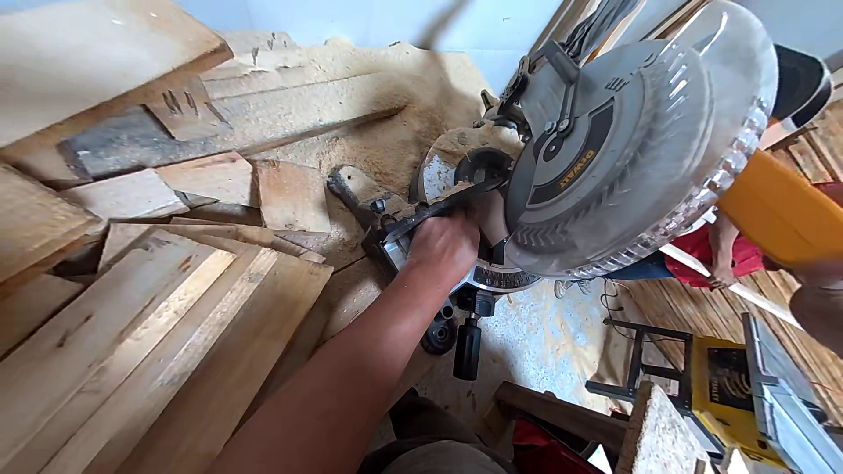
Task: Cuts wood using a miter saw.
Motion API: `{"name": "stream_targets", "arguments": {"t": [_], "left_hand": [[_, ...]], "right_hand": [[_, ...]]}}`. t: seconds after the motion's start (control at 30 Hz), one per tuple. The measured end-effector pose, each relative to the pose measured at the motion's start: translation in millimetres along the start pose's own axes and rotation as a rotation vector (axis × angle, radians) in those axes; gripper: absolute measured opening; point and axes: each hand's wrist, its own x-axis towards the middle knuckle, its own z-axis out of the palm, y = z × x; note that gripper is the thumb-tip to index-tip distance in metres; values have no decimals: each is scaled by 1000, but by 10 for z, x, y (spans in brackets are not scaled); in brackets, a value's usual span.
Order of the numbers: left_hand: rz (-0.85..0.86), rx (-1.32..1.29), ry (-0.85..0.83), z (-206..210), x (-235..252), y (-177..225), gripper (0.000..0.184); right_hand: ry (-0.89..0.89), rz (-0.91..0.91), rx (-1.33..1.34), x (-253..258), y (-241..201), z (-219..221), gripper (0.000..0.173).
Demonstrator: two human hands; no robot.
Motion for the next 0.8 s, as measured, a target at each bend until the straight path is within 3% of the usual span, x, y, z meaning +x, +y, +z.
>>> {"name": "stream_targets", "arguments": {"t": [0.8], "left_hand": [[-20,-13,-77,-54,14,12,43]], "right_hand": [[26,-45,103,-151,3,191,90]]}}
